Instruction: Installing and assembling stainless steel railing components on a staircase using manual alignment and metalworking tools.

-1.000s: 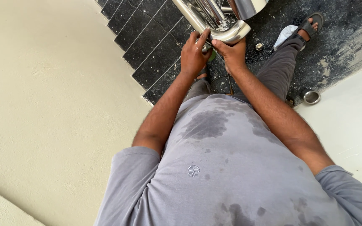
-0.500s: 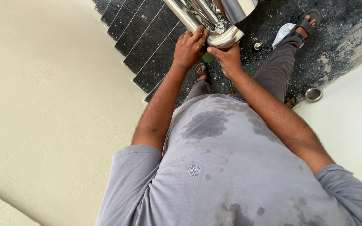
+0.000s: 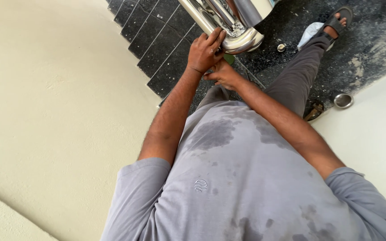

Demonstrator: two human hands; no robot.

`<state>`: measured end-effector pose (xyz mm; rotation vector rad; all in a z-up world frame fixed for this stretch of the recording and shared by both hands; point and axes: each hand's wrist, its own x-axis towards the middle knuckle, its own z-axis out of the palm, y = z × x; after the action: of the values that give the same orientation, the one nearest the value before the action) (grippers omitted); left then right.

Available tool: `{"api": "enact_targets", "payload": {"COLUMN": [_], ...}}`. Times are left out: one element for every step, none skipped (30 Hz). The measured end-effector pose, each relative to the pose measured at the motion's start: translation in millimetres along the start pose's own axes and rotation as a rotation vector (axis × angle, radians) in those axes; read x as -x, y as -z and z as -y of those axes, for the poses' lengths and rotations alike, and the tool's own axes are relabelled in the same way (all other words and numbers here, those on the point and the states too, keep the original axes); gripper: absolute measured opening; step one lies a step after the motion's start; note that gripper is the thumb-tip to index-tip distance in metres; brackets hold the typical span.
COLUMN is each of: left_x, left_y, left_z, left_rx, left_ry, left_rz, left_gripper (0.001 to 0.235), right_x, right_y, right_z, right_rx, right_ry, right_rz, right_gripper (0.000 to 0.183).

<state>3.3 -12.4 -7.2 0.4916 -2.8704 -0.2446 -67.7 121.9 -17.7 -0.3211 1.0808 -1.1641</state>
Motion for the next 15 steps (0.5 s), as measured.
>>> {"api": "enact_targets", "payload": {"left_x": [0,0,0,0,-1,-1,-2,-2,-2,-3,-1,0,2,-1,-2], "left_y": [0,0,1,2,4,5,6,7,8,8,4,1,-3,6,15], "left_z": [0,0,0,1,1,0,-1,-1,-1,-1,-2,-2,-1,-2,-3], "left_rx": [0.013,0.007,0.012,0.015,0.008,0.007,0.006,0.002,0.011,0.020,0.016,0.021,0.027,0.019,0.025], "left_ry": [0.005,0.006,0.006,0.005,0.005,0.009,0.013,0.011,0.016,0.023,0.023,0.024,0.025,0.033,0.030], "left_rz": [-0.007,-0.004,0.001,0.007,0.011,0.006,0.002,0.005,0.026,0.045,0.044,0.026,0.008,0.006,0.014], "left_gripper": [0.079,0.079,0.078,0.077,0.077,0.075,0.074,0.074,0.075,0.076,0.076,0.077,0.077,0.077,0.080], "right_x": [-9,-17,-25,-34,-33,-31,-30,-34,-37,-42,-42,-44,-47,-48,-50], "right_y": [2,4,6,7,1,-4,-9,-7,-5,-2,0,2,4,2,1], "right_z": [-12,-23,-35,-46,-39,-33,-26,-34,-42,-49,-50,-50,-50,-47,-44], "right_rx": [0.038,0.035,0.043,0.050,0.045,-0.198,-0.441,-0.445,-0.513,-0.575,-0.576,-0.665,-0.754,-0.751,-0.953], "right_ry": [0.049,0.050,0.091,0.133,0.135,0.114,0.090,0.092,0.053,0.014,0.015,0.031,0.046,0.041,0.043], "right_rz": [0.027,0.033,0.026,0.019,0.024,0.027,0.030,0.032,0.036,0.041,0.044,0.073,0.102,0.112,0.175], "right_gripper": [0.088,0.088,0.081,0.074,0.074,0.074,0.074,0.074,0.067,0.060,0.060,0.054,0.049,0.049,0.045]}}
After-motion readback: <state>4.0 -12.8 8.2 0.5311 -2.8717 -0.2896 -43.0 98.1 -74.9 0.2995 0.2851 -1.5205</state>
